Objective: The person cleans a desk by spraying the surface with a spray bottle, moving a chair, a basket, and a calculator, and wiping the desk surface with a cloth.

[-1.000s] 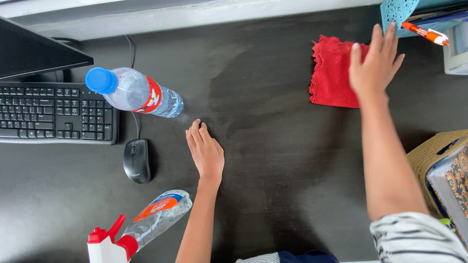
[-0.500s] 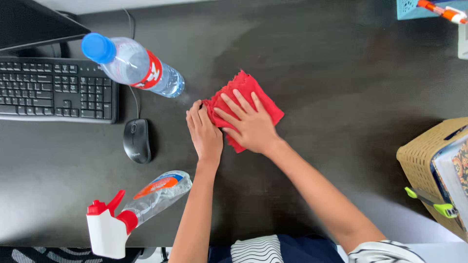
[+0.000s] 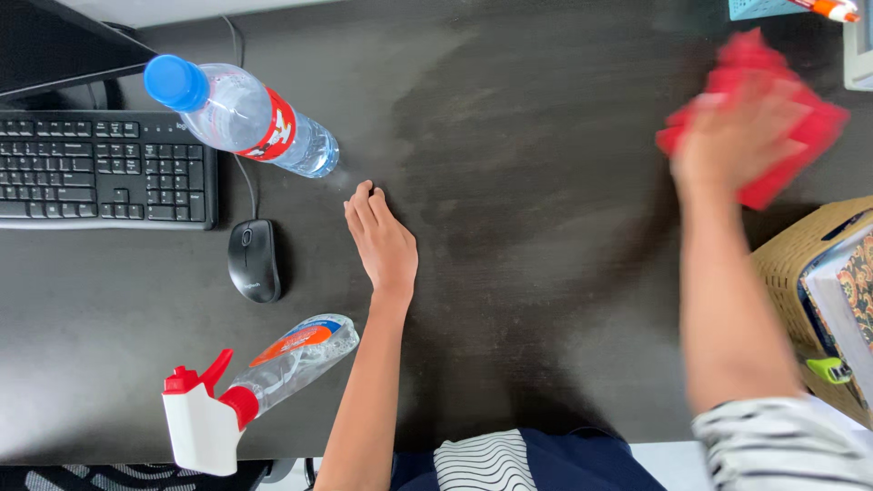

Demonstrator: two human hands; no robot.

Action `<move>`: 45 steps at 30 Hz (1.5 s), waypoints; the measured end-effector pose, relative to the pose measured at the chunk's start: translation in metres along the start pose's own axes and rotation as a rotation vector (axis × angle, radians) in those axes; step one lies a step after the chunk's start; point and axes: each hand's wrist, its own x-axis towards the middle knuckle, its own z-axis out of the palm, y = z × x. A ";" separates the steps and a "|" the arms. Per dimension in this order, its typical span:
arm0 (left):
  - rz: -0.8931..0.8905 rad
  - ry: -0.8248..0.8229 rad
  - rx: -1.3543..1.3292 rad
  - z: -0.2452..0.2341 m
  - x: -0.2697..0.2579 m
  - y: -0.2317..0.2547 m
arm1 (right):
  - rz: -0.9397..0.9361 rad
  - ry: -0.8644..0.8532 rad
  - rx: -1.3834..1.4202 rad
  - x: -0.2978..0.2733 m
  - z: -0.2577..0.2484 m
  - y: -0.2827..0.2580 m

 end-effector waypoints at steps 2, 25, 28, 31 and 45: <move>-0.009 -0.010 0.001 0.001 -0.001 0.000 | -0.329 0.119 0.117 -0.045 0.018 -0.043; 0.012 0.058 -0.434 -0.021 -0.025 0.003 | -0.524 0.067 0.069 -0.132 0.022 -0.015; 0.058 0.119 -0.433 -0.036 -0.054 0.007 | -1.012 0.061 0.062 -0.251 0.024 -0.071; 0.077 0.012 -0.524 -0.058 -0.094 0.006 | -1.198 -0.200 0.108 -0.315 0.014 -0.085; 0.145 -0.130 -0.301 -0.075 -0.177 -0.014 | -0.453 0.107 0.019 -0.193 0.015 0.022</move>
